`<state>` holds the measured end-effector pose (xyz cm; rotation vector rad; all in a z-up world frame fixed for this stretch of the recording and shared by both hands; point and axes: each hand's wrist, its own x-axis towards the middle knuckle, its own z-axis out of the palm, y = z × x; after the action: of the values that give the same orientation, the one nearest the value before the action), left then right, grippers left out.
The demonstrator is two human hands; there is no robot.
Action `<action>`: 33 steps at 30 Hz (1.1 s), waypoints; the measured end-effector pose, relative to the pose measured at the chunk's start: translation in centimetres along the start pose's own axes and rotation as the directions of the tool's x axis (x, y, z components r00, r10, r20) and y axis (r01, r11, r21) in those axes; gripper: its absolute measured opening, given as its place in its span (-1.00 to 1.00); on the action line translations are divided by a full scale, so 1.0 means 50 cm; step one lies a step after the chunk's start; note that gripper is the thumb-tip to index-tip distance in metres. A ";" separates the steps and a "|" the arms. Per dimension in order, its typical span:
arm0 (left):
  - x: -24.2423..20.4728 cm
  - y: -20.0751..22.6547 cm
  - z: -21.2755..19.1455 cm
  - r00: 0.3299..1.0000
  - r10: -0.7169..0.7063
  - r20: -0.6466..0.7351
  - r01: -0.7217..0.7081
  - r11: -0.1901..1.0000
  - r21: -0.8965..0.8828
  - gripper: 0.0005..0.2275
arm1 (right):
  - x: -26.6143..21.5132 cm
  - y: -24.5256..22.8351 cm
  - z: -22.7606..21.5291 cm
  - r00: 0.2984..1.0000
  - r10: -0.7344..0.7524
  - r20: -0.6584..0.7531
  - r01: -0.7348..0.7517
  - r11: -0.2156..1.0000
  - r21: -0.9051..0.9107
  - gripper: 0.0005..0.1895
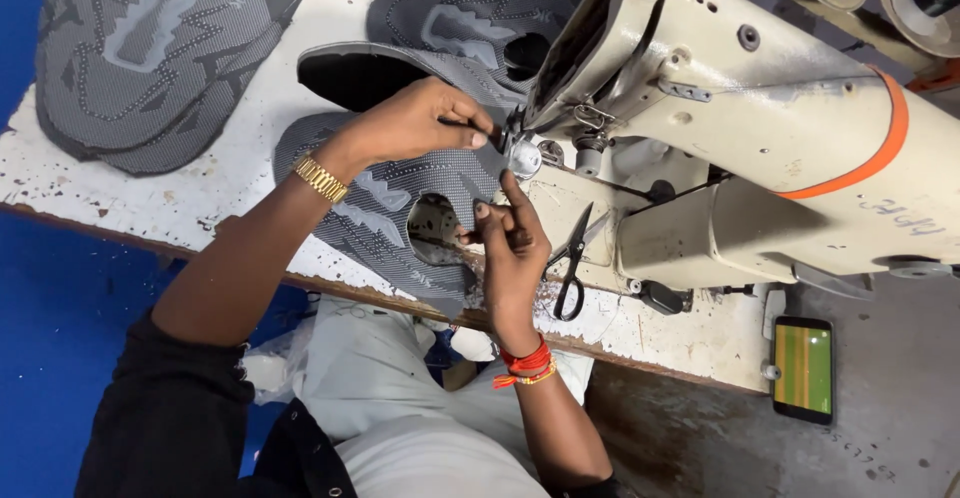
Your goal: The person sews the upper part of a grey sneaker using a sewing machine, guiding the shoe under the needle and trimming threads with scissors. They repeat this process for multiple shoes, handling each one individually.
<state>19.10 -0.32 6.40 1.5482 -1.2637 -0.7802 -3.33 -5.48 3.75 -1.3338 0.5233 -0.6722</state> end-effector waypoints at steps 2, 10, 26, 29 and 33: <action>0.000 -0.004 0.003 0.999 0.010 -0.048 -0.011 1.000 -0.006 -0.74 | 0.006 0.011 -0.008 0.998 -0.063 -0.016 0.061 0.993 -0.103 -0.44; 0.007 -0.002 0.008 0.993 0.011 -0.119 -0.019 0.998 -0.063 -0.78 | 0.019 0.004 -0.019 0.996 -0.090 -0.007 0.087 0.981 -0.170 -0.51; 0.043 -0.020 0.007 0.964 -0.020 -0.264 0.010 0.999 -0.040 -0.82 | 0.070 0.001 -0.044 0.998 -0.061 -0.003 0.061 0.996 -0.064 -0.71; 0.065 -0.020 -0.007 0.970 0.027 -0.243 -0.014 0.999 0.052 -0.83 | 0.078 0.011 -0.046 0.996 -0.094 0.004 0.094 0.994 -0.054 -0.71; 0.107 0.006 -0.031 0.986 0.066 -0.156 -0.048 0.992 0.121 -0.83 | 0.084 0.021 -0.042 0.997 -0.079 0.015 0.079 0.997 -0.011 -0.71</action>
<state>21.77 -5.04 7.70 1.6264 -1.2475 -0.5423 -1.68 -9.81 2.48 -1.3753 0.4654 -0.7254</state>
